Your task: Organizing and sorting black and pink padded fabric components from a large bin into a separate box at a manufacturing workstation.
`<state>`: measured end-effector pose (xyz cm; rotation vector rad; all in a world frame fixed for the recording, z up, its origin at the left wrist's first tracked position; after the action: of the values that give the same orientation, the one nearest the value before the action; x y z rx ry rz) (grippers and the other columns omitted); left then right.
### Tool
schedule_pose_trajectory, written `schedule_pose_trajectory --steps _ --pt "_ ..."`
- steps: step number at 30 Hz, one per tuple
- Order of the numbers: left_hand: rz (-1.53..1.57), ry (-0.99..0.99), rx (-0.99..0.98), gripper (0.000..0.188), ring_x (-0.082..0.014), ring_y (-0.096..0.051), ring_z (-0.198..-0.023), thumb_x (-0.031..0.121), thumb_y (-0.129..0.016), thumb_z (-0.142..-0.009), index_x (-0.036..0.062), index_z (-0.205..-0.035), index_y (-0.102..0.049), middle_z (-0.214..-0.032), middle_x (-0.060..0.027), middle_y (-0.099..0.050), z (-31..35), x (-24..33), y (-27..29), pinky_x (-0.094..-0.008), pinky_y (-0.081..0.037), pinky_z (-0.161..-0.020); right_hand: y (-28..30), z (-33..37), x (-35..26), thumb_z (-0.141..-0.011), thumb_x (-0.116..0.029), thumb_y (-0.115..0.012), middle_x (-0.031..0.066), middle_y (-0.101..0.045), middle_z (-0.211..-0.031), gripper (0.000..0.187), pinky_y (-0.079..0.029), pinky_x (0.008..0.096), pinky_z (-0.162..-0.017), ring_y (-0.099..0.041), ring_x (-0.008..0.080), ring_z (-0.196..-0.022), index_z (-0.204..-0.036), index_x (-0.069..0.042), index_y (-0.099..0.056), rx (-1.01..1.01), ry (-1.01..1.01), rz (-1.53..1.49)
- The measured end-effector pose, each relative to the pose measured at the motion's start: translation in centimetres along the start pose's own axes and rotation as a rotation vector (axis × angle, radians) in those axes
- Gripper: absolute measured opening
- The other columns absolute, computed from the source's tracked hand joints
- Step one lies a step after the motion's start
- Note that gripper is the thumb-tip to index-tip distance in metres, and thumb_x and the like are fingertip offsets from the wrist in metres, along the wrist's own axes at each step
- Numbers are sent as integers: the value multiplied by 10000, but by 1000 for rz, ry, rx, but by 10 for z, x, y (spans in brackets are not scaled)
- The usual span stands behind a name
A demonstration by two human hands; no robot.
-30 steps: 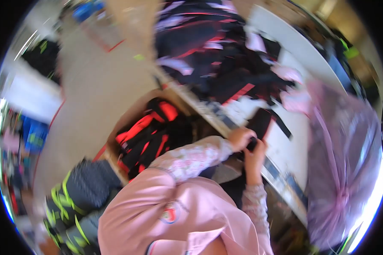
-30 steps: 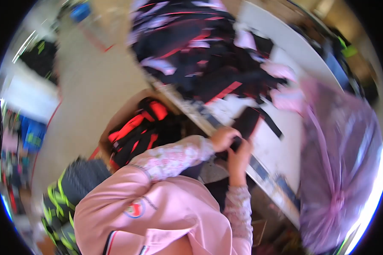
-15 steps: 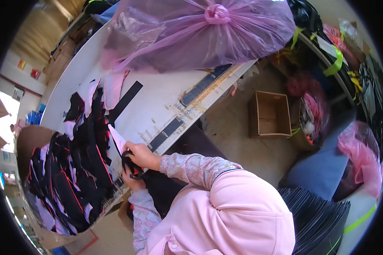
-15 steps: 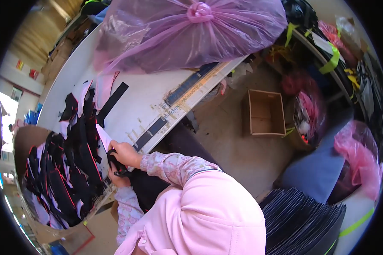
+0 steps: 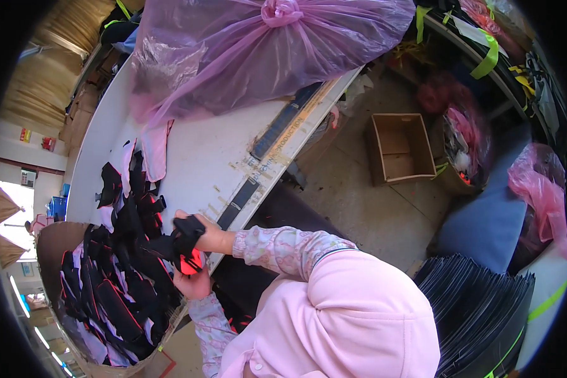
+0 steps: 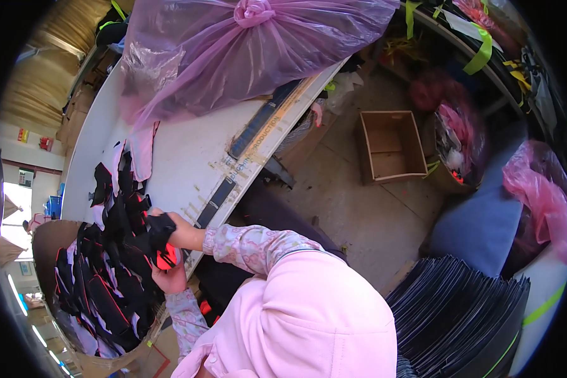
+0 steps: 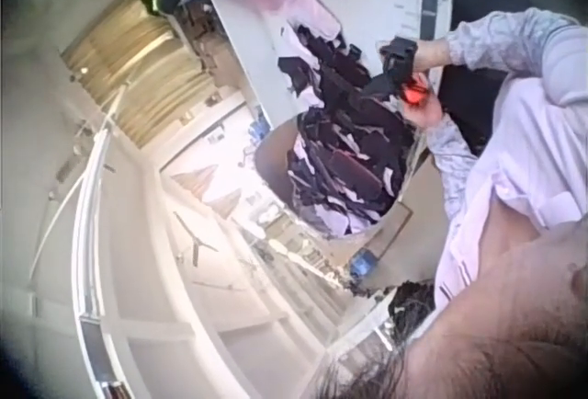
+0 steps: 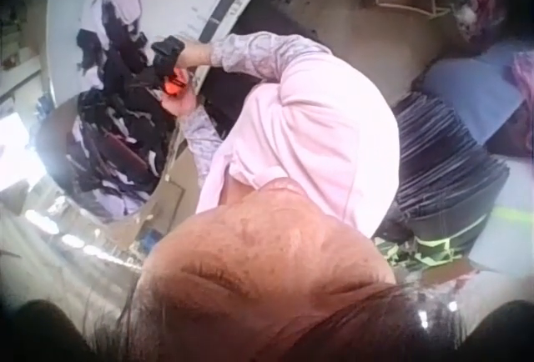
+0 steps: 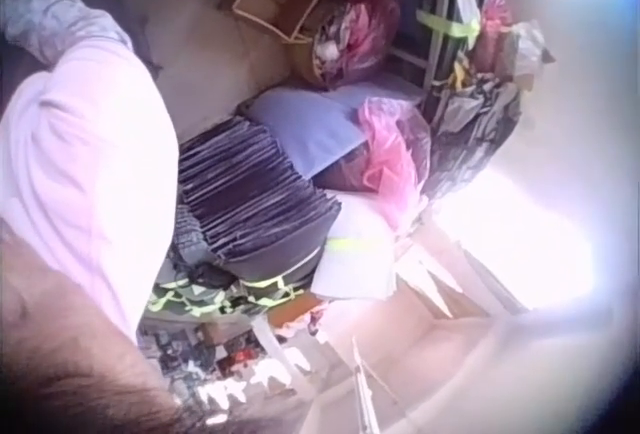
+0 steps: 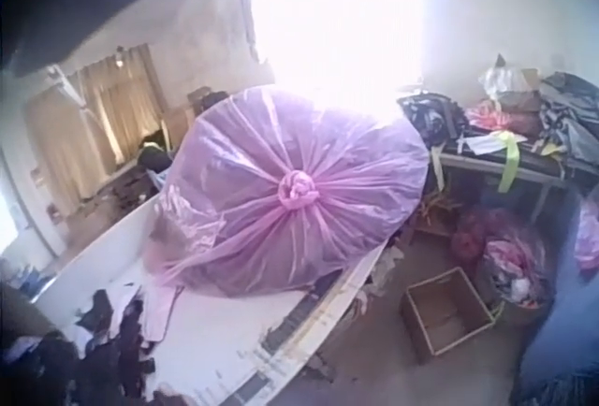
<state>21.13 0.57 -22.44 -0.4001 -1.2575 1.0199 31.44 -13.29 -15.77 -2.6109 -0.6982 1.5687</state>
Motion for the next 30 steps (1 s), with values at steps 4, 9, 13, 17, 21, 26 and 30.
schedule_pose_trajectory --steps 4,9,13,17,21,26,30 --pt "-166 36 -174 424 -260 -581 -1010 299 -461 -886 -17 -1161 -526 -1120 -124 -595 -7 3 -25 -399 -462 -894 -9 8 48 -775 -77 -635 67 -543 -694 163 -449 294 -582 -557 161 -664 -822 -21 -489 2 -288 -217" --pt "-479 -124 86 389 -220 -621 -893 326 -425 -904 2 -1058 -577 -988 -106 -630 -17 35 3 -328 -507 -785 -52 28 41 -820 -76 -622 -14 -532 -766 105 -431 263 -655 -500 97 -720 -818 -65 -518 -84 -805 -940" --pt "-510 -278 132 329 -176 -610 -929 275 -458 -924 11 -1070 -586 -1061 -94 -616 -12 34 -6 -310 -503 -799 -42 14 4 -853 -116 -579 -34 -538 -812 41 -448 259 -678 -515 82 -747 -855 -103 -541 -45 -784 -1118" --pt "-273 -202 156 229 -158 -613 -886 221 -495 -925 52 -1056 -576 -986 -58 -622 15 10 -41 -310 -491 -785 -23 2 -4 -875 -64 -531 -42 -484 -810 44 -386 200 -712 -465 54 -776 -842 -86 -513 -114 -463 -657" --pt "10 -72 136 207 -148 -624 -805 262 -570 -875 102 -1004 -586 -918 -23 -627 31 -13 -40 -329 -532 -591 -3 15 -6 -865 -44 -554 -41 -469 -824 53 -370 211 -725 -438 60 -788 -879 -78 -515 -38 -359 -257" --pt "404 -90 -207 237 -208 -595 -972 218 -538 -907 37 -1059 -564 -1020 -77 -634 22 -29 -46 -377 -448 -899 10 16 -11 -901 -96 -492 -25 -409 -830 64 -347 223 -725 -382 77 -776 -846 -69 -473 -92 -259 -9" --pt "462 -140 -218 216 -177 -605 -936 222 -543 -911 49 -1034 -582 -1008 -61 -636 31 -21 -42 -334 -472 -858 13 13 2 -940 -202 -483 5 -412 -854 157 -375 244 -762 -418 109 -800 -885 -56 -461 -149 -293 -69"
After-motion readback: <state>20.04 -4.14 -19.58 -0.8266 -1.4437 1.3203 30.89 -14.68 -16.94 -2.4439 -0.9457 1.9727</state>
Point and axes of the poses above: each hand's wrist, its own z-axis away from the middle knuckle, its own y-axis out of the back of the hand, x = y × z, the point moved 7 cm from there along -z, towards the middle knuckle
